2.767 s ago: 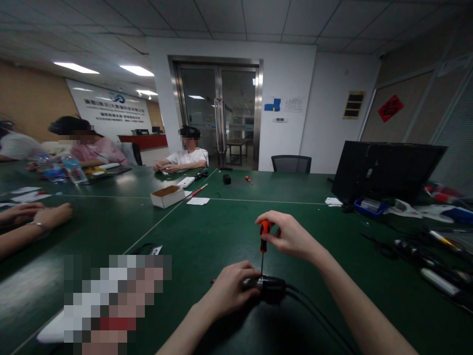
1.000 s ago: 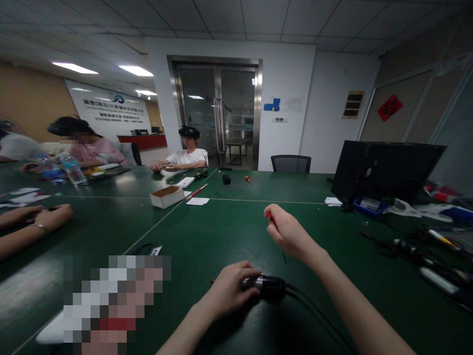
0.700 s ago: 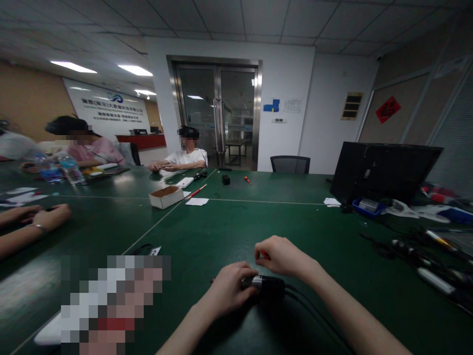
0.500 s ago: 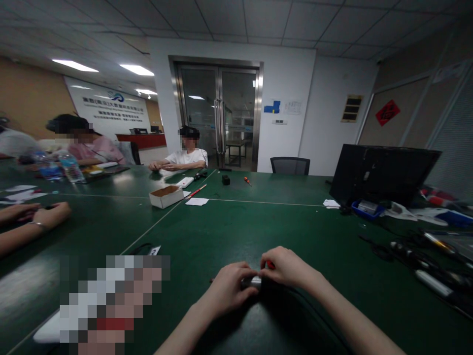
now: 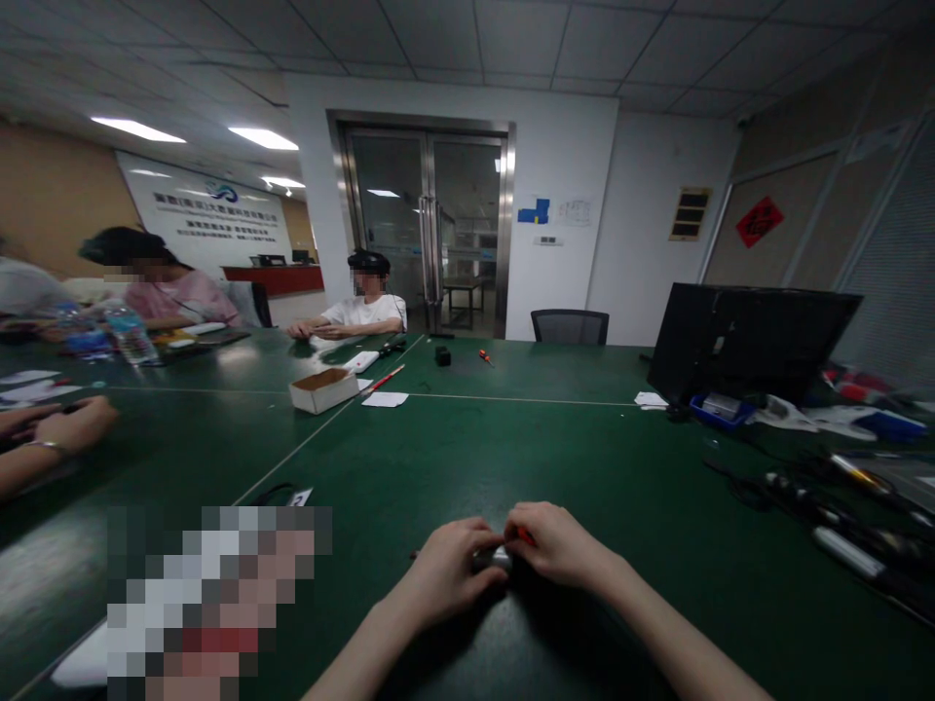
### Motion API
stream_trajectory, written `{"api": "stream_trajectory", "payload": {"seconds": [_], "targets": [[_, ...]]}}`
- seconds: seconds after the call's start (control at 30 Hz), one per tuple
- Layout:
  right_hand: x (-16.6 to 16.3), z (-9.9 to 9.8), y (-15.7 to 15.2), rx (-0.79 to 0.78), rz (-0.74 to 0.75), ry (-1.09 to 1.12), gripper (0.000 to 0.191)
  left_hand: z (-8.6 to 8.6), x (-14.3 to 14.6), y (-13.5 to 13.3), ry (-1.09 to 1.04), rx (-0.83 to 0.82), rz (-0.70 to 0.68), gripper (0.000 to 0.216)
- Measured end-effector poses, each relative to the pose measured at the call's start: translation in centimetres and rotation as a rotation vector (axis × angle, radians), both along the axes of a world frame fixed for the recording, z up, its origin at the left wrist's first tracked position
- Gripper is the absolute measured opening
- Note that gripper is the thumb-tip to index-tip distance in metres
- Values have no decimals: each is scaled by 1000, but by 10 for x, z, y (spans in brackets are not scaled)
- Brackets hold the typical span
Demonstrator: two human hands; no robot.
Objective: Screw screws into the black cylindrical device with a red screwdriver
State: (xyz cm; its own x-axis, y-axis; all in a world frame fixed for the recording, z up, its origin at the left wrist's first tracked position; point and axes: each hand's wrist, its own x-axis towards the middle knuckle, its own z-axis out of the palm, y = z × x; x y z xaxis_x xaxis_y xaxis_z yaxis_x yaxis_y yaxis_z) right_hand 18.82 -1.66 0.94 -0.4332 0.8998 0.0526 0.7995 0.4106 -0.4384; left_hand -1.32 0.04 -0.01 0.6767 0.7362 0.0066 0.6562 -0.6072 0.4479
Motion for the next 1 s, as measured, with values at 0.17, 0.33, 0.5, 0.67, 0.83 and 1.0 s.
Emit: {"api": "stream_trajectory", "payload": {"seconds": [0.17, 0.33, 0.5, 0.67, 0.83, 1.0], "targets": [[3, 0, -2, 2, 14, 39, 15, 0, 0, 0, -2, 1, -11, 22], [6, -2, -1, 41, -23, 37, 10, 0, 0, 2, -6, -11, -23, 23], [3, -4, -2, 44, -14, 15, 8, 1, 0, 1, -1, -9, -10, 23], [2, -2, -2, 43, -42, 17, 12, 1, 1, 0, 12, -4, -1, 21], [5, -4, 4, 57, -164, -10, 13, -2, 0, 1, -5, 13, 7, 23], [3, -15, 12, 38, -215, -56, 14, -5, -1, 3, -19, 20, -7, 26]]}}
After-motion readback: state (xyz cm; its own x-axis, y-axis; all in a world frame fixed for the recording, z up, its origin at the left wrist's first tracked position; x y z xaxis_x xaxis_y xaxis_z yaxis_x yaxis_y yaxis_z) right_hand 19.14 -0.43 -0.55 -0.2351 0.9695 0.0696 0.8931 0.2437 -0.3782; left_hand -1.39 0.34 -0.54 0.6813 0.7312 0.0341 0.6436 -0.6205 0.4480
